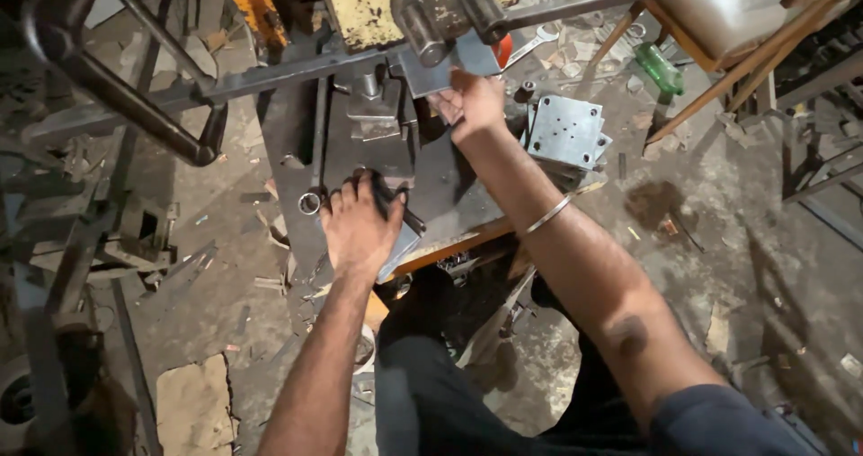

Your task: The person repeatedly places square metal plates under a manual press and pulls the lever to punch holes. After each press, the plate is removed and set aside, then a new plate is positioned for the next cycle.

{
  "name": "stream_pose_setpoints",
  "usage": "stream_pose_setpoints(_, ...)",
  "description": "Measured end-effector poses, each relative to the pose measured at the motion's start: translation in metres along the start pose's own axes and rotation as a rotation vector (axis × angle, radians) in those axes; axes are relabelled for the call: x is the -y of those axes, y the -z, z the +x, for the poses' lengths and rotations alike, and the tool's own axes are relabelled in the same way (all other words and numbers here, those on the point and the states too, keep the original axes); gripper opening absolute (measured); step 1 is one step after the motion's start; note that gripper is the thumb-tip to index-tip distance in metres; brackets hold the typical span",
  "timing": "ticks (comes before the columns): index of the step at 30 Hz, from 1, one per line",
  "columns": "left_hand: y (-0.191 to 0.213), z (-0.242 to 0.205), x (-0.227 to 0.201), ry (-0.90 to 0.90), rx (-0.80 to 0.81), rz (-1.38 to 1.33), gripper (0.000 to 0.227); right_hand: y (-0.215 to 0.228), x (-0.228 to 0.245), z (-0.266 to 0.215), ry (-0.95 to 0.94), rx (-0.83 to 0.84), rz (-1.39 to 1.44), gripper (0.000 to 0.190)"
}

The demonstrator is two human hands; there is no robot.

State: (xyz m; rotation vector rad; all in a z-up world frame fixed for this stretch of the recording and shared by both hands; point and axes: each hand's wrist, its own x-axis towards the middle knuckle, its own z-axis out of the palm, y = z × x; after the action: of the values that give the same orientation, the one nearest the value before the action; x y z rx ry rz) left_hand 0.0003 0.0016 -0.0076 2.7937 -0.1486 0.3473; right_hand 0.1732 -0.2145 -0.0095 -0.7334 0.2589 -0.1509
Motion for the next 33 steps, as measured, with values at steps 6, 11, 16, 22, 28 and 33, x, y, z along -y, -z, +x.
stream_pose_setpoints(6,-0.001,0.000,-0.001,-0.006,-0.039,-0.021,0.072,-0.005,-0.001,-0.009,0.047,0.032,-0.051,0.023)
stream_pose_setpoints(11,-0.002,0.000,-0.001,-0.006,-0.023,0.009,0.074,-0.018,0.006,-0.027,0.043,0.043,-0.020,0.016)
stream_pose_setpoints(16,-0.004,0.002,-0.003,-0.043,-0.078,0.032,0.073,-0.026,0.008,-0.041,0.102,0.056,-0.037,0.012)
stream_pose_setpoints(22,-0.005,0.004,-0.002,0.002,0.009,0.025,0.075,-0.022,0.002,-0.034,0.143,0.048,-0.062,0.010)
stream_pose_setpoints(28,-0.002,0.001,0.001,-0.013,-0.023,-0.007,0.074,-0.019,0.004,-0.026,0.075,0.037,-0.032,0.018)
stream_pose_setpoints(33,-0.002,0.000,0.003,-0.017,-0.033,-0.014,0.075,0.011,-0.013,0.022,0.079,0.082,0.018,0.019)
